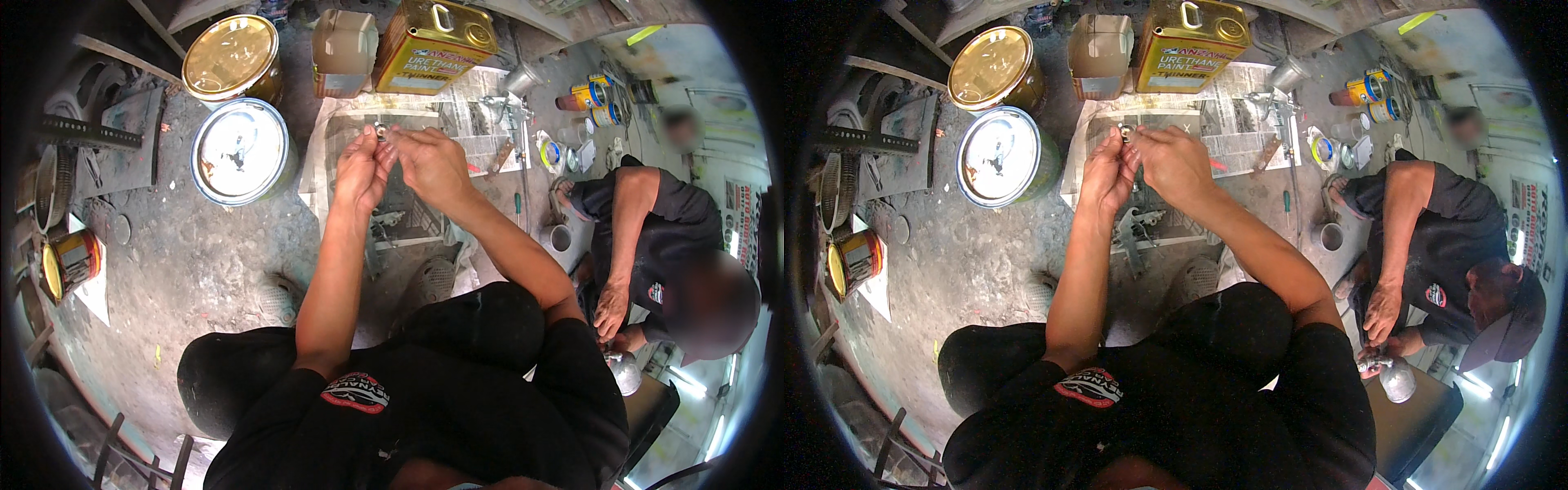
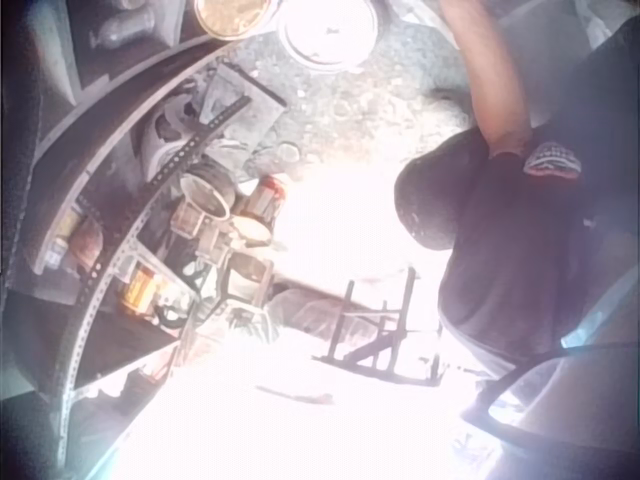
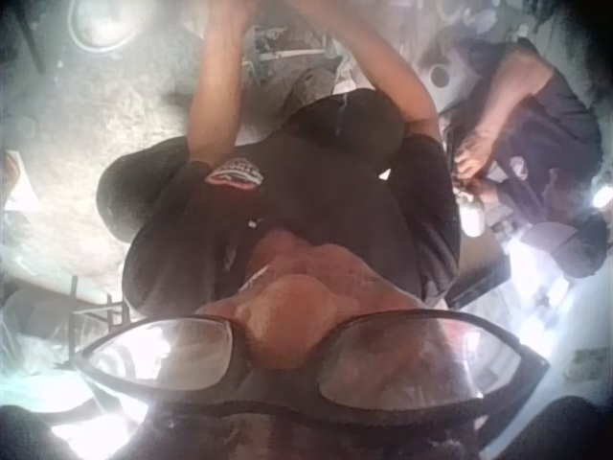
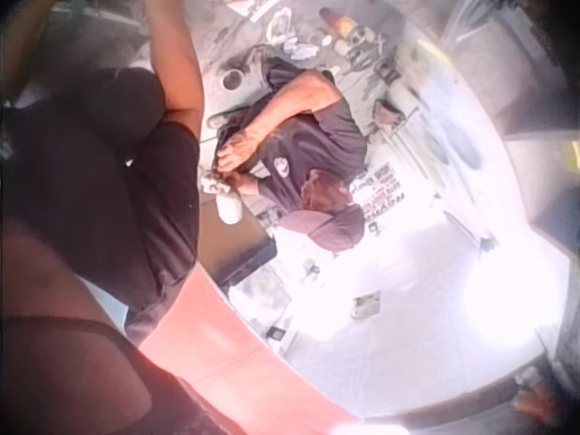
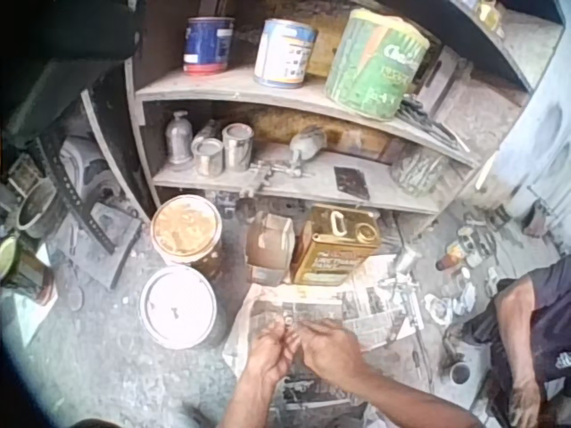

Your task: The person sits on the floor and assembles a spray gun. They wipe small metal parts with a cloth, insert them into the gun body, and tighten components by hand. The person also handles a paint thinner can and a spray gun cup.

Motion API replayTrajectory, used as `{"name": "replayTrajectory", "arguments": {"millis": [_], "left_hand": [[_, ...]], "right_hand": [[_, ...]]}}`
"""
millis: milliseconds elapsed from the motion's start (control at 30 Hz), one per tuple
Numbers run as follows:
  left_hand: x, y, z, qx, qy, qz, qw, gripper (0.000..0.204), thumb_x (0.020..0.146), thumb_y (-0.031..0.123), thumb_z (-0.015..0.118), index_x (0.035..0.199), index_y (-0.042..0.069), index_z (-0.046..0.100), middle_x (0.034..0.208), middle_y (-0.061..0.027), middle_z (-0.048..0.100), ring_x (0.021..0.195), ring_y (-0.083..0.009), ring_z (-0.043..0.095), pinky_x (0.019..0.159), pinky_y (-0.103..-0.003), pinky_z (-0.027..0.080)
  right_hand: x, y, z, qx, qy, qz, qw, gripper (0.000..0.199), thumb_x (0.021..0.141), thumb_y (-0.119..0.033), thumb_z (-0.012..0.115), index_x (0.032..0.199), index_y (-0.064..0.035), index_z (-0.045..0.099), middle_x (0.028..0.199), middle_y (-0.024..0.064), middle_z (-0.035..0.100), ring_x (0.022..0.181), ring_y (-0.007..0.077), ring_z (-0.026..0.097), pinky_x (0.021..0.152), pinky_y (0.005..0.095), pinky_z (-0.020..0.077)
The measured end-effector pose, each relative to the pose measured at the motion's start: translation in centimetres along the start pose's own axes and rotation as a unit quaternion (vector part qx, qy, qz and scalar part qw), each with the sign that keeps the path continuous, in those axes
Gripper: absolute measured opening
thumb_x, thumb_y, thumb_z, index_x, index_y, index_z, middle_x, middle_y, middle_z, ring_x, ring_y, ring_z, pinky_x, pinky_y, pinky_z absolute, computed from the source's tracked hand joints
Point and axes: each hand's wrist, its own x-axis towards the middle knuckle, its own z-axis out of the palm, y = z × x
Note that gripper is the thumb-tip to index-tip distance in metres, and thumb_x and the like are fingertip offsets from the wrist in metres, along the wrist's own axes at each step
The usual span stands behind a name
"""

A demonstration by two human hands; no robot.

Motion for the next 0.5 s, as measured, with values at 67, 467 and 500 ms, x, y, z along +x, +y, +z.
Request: {"name": "replayTrajectory", "arguments": {"millis": [67,467,500], "left_hand": [[-0.1,0.1,-0.1,-0.002,-0.003,-0.011,1.0,0.022,0.105,0.022,0.05,0.105,0.001,0.057,0.095,-0.012,0.066,0.083,-0.019,0.067,0.08,-0.032,0.06],[-0.2,0.2,-0.1,-0.004,0.0,-0.023,1.0,0.023,0.105,0.022,0.05,0.102,0.0,0.057,0.093,-0.0115,0.066,0.082,-0.0184,0.068,0.079,-0.031,0.061],[-0.3,0.2,0.5,0.001,0.006,-0.018,1.0,0.024,0.105,0.022,0.05,0.102,0.0,0.058,0.093,-0.0112,0.066,0.082,-0.0183,0.068,0.079,-0.03,0.061]], "right_hand": [[0.0,0.5,-0.2,0.008,-0.031,-0.015,0.999,0.028,0.083,0.001,0.063,0.109,-0.0034,0.073,0.105,0.0156,0.073,0.09,0.0327,0.069,0.081,0.0384,0.0563],[-0.1,0.5,-0.2,0.033,-0.022,0.004,0.999,0.029,0.082,0.0,0.063,0.109,-0.0041,0.073,0.104,0.0149,0.073,0.091,0.0338,0.069,0.082,0.0387,0.0558],[0.0,0.6,-0.2,0.036,-0.007,0.011,0.999,0.029,0.082,0.0,0.062,0.109,-0.0041,0.073,0.104,0.0152,0.073,0.091,0.0339,0.069,0.082,0.0387,0.0557]]}}
